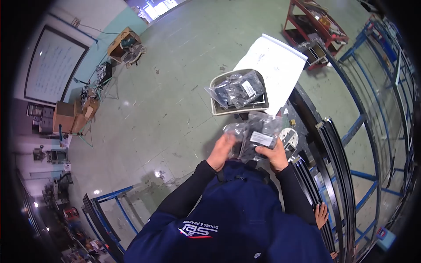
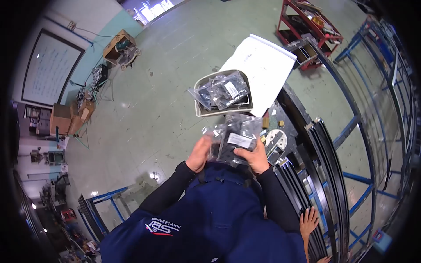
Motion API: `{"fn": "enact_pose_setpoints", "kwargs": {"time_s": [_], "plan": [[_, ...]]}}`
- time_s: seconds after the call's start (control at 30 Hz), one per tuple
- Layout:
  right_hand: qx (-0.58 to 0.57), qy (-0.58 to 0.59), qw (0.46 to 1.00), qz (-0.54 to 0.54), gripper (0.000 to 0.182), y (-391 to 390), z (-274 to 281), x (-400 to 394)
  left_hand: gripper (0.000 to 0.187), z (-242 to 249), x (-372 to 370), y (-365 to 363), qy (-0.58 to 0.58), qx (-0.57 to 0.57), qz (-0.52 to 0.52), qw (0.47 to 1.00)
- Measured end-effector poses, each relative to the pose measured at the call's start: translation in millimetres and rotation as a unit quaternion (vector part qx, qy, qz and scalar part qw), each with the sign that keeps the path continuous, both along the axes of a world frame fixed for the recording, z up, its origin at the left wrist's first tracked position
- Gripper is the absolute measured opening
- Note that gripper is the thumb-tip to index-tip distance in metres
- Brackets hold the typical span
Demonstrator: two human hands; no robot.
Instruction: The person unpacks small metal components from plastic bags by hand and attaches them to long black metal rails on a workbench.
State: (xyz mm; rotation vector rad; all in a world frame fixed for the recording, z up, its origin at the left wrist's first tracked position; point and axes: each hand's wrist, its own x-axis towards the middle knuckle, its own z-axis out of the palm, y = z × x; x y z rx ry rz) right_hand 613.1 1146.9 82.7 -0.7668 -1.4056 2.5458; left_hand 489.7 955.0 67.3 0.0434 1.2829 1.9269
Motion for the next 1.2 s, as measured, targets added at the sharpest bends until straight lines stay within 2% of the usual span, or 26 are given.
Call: {"fn": "enact_pose_setpoints", "kwargs": {"time_s": [0.03, 0.07, 0.13, 0.23, 0.33, 0.37, 0.47, 0.5, 0.53, 0.57, 0.6, 0.63, 0.73, 0.77, 0.83, 0.87, 0.97, 1.03, 1.13, 1.2], "plan": [[-0.002, -0.029, 1.0, 0.001, 0.059, 4, -2, -4, 0.051, -1, -16, -8, -0.008, -0.056, 0.013, 0.998], [-0.019, -0.019, 0.999, -0.029, 0.045, 4, 8, -11, 0.053, 6, -32, -14, -0.02, -0.111, 0.026, 0.993], [-0.088, -0.022, 0.991, -0.099, 0.045, 9, -7, -21, 0.057, 6, -62, -9, 0.005, -0.175, 0.136, 0.975], [-0.142, -0.031, 0.98, -0.136, 0.046, 16, -18, -39, 0.06, -17, -125, -11, 0.136, -0.272, 0.171, 0.937], [-0.155, -0.03, 0.975, -0.154, 0.047, 18, -13, -60, 0.058, -57, -189, -2, 0.225, -0.31, 0.114, 0.917], [-0.15, -0.03, 0.975, -0.163, 0.047, 19, -14, -66, 0.049, -61, -207, 4, 0.253, -0.334, 0.057, 0.906], [-0.123, -0.02, 0.967, -0.22, 0.048, 13, -18, -78, 0.043, -70, -232, 18, 0.354, -0.429, -0.018, 0.831], [-0.112, -0.018, 0.964, -0.242, 0.048, 10, -17, -79, 0.033, -69, -233, 21, 0.466, -0.402, 0.021, 0.788], [-0.123, -0.01, 0.957, -0.261, 0.048, 9, -16, -78, 0.03, -67, -235, 26, 0.412, -0.322, 0.032, 0.852], [-0.137, -0.001, 0.95, -0.28, 0.049, 5, -17, -76, 0.026, -40, -236, 34, 0.352, -0.242, 0.04, 0.903], [-0.151, 0.009, 0.942, -0.3, 0.049, 0, -19, -74, 0.022, -25, -239, 39, 0.287, -0.162, 0.049, 0.943], [-0.158, 0.01, 0.939, -0.305, 0.051, -2, -21, -70, 0.014, -39, -254, 40, 0.238, -0.127, 0.014, 0.963], [-0.174, 0.017, 0.923, -0.343, 0.054, -6, -35, -61, 0.015, -8, -288, 53, 0.247, -0.097, 0.049, 0.963], [-0.177, 0.007, 0.92, -0.349, 0.055, -6, -37, -56, 0.015, 13, -297, 58, 0.214, -0.091, 0.083, 0.969], [-0.163, 0.015, 0.919, -0.359, 0.047, -5, -30, -53, 0.015, 32, -321, 58, 0.193, -0.085, 0.118, 0.97], [-0.158, 0.018, 0.917, -0.366, 0.043, -6, -28, -51, 0.016, 32, -337, 52, 0.203, -0.087, 0.119, 0.968], [-0.157, -0.003, 0.905, -0.395, 0.035, -5, -42, -37, 0.016, 18, -367, 47, 0.223, 0.008, 0.14, 0.965], [-0.163, -0.011, 0.893, -0.42, 0.031, -5, -46, -34, 0.017, 15, -368, 47, 0.179, -0.012, 0.145, 0.973], [-0.151, -0.047, 0.893, -0.421, 0.048, -10, -42, -47, 0.02, 10, -358, 48, 0.139, -0.04, 0.159, 0.977], [-0.117, -0.059, 0.914, -0.383, 0.049, -11, -24, -69, 0.021, 1, -350, 51, 0.118, -0.037, 0.171, 0.977]]}}
